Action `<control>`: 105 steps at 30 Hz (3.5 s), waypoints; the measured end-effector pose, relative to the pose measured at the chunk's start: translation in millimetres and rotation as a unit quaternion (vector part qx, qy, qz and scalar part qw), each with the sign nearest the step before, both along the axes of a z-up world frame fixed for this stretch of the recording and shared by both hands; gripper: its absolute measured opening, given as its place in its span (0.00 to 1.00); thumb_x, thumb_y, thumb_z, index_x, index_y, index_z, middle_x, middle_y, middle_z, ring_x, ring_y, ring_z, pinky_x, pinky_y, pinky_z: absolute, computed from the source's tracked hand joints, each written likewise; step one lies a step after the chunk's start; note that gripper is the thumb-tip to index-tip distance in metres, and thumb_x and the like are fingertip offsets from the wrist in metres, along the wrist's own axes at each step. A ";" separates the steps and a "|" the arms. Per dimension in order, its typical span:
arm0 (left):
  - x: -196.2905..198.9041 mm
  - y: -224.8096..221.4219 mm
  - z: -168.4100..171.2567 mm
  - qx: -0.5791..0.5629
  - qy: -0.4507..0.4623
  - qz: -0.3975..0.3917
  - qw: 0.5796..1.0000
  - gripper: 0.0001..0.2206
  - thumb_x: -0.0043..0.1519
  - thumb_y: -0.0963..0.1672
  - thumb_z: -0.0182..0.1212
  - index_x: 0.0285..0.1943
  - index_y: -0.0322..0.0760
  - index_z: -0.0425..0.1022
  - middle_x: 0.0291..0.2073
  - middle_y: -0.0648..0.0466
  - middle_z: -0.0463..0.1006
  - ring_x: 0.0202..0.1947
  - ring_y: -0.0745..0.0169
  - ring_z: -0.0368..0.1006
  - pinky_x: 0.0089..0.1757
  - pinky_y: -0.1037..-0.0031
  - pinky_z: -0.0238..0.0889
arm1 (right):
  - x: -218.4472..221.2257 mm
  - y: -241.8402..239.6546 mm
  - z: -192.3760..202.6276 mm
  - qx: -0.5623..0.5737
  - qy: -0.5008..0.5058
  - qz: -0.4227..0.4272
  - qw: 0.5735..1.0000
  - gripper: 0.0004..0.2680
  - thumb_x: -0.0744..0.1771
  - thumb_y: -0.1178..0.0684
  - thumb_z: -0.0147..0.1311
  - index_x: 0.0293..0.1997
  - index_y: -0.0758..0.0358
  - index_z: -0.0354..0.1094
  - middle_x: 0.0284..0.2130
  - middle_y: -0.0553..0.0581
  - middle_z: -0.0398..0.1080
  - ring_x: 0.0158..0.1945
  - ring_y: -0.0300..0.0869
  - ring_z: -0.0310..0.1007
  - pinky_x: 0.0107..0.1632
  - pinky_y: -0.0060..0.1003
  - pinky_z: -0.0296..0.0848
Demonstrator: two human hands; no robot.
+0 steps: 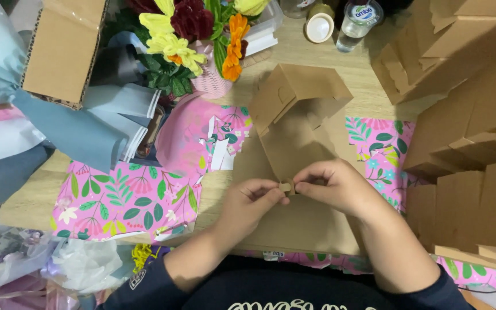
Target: Assembling small cardboard boxes by folding pre-scored flaps and tucking them into place.
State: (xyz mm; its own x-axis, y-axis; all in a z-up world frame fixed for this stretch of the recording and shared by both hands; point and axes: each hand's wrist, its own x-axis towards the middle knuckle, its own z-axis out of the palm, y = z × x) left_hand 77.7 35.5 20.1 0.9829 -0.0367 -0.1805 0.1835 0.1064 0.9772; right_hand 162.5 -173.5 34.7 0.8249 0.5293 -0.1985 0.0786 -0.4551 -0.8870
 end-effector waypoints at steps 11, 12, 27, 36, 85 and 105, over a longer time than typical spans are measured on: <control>-2.7 11.4 6.6 0.037 -0.008 -0.013 0.999 0.05 0.62 0.39 0.64 0.43 0.35 0.85 0.30 0.51 0.87 0.37 0.66 0.79 0.43 0.72 0.69 | -0.2 20.6 17.7 -0.029 0.078 -0.008 0.996 0.05 0.62 0.56 0.66 0.37 0.61 0.84 0.28 0.57 0.83 0.33 0.38 0.78 0.41 0.35 0.78; -3.9 12.0 3.7 0.042 -0.002 -0.020 0.999 0.05 0.62 0.39 0.64 0.43 0.36 0.85 0.30 0.51 0.87 0.36 0.66 0.79 0.43 0.73 0.70 | -0.6 21.1 16.5 -0.039 0.083 -0.006 0.996 0.05 0.61 0.55 0.68 0.36 0.61 0.84 0.27 0.56 0.83 0.32 0.38 0.78 0.40 0.35 0.78; -9.4 22.2 -3.5 0.045 0.025 -0.062 0.997 0.06 0.60 0.41 0.68 0.43 0.33 0.84 0.30 0.52 0.86 0.35 0.66 0.77 0.41 0.72 0.70 | -8.3 20.3 -2.6 -0.079 0.142 -0.011 0.987 0.05 0.59 0.57 0.70 0.34 0.63 0.84 0.24 0.57 0.81 0.26 0.38 0.79 0.34 0.32 0.78; -8.1 20.8 -4.3 0.124 0.017 -0.049 0.991 0.06 0.62 0.43 0.67 0.39 0.35 0.85 0.26 0.52 0.82 0.30 0.69 0.73 0.34 0.77 0.68 | -15.3 20.8 -21.1 -0.047 0.130 -0.028 0.990 0.05 0.59 0.58 0.69 0.33 0.65 0.83 0.24 0.58 0.81 0.26 0.40 0.79 0.34 0.35 0.79; 17.9 23.5 -37.7 0.500 -0.513 -0.164 0.678 0.05 0.63 0.47 0.60 0.45 0.55 0.79 0.48 0.64 0.78 0.56 0.61 0.69 0.50 0.64 0.61 | -40.5 12.7 34.4 -0.341 -0.123 0.144 0.921 0.11 0.66 0.46 0.50 0.42 0.58 0.76 0.35 0.59 0.80 0.45 0.57 0.80 0.50 0.54 0.76; 11.6 8.1 -34.5 0.480 -0.610 -0.076 0.625 0.04 0.67 0.47 0.57 0.41 0.52 0.74 0.37 0.65 0.76 0.45 0.68 0.72 0.44 0.74 0.63 | -24.1 15.1 13.2 -0.348 -0.089 0.134 0.924 0.09 0.65 0.47 0.55 0.41 0.56 0.81 0.31 0.57 0.81 0.42 0.54 0.81 0.46 0.50 0.76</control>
State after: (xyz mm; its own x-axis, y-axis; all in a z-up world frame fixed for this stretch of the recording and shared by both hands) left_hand 89.2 43.7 -14.4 0.4083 -0.5976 0.6901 -0.8251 -0.5650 -0.0011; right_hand 138.5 -158.4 47.9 0.7353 0.5145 -0.4413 0.3876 -0.8532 -0.3490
